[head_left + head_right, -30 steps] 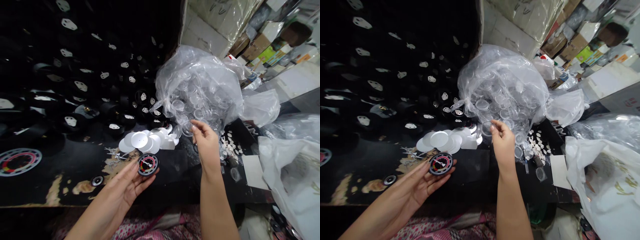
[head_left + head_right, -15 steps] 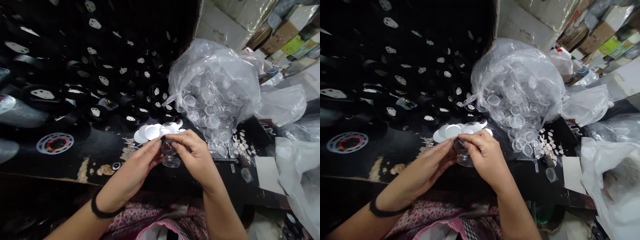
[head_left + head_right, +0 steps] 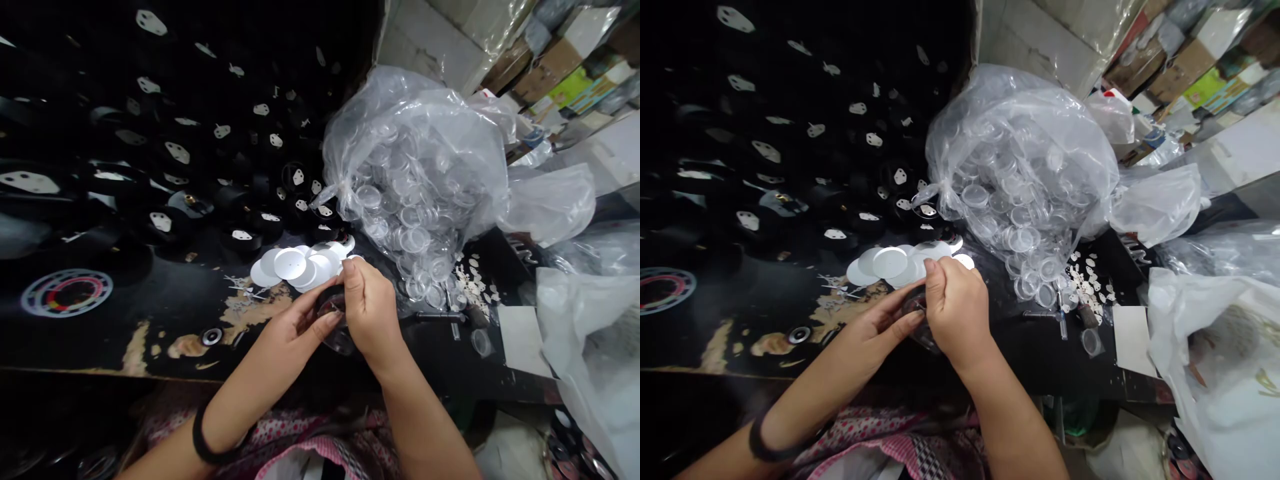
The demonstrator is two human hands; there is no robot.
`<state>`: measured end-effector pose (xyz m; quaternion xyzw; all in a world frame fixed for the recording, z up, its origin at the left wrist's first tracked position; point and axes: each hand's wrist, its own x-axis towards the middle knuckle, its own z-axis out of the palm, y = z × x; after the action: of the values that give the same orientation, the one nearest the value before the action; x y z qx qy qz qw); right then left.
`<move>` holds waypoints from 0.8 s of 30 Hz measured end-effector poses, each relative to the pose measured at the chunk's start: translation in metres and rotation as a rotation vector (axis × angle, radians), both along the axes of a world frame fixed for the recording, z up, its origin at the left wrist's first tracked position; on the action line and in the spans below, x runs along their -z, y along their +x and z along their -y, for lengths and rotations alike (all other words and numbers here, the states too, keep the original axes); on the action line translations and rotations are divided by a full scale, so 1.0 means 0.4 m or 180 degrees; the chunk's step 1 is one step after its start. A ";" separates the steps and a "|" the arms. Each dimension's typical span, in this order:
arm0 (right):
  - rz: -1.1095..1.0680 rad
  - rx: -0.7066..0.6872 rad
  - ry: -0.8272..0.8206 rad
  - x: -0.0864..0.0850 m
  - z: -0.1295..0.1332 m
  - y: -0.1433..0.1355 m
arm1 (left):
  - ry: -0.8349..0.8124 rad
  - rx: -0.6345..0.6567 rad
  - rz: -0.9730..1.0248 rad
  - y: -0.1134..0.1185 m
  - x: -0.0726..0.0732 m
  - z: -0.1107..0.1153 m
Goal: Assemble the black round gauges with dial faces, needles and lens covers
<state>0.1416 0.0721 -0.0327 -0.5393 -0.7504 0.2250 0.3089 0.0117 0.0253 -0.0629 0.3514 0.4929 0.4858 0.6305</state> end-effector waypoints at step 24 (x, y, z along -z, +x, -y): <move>-0.0489 -0.0091 -0.1144 -0.010 0.108 0.033 | -0.0615 -0.0852 0.1236 -0.009 -0.039 0.008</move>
<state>0.1548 0.0287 -0.0287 -0.5564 -0.6799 0.4001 0.2608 0.0081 0.0220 -0.0471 0.1212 0.4489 0.5739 0.6742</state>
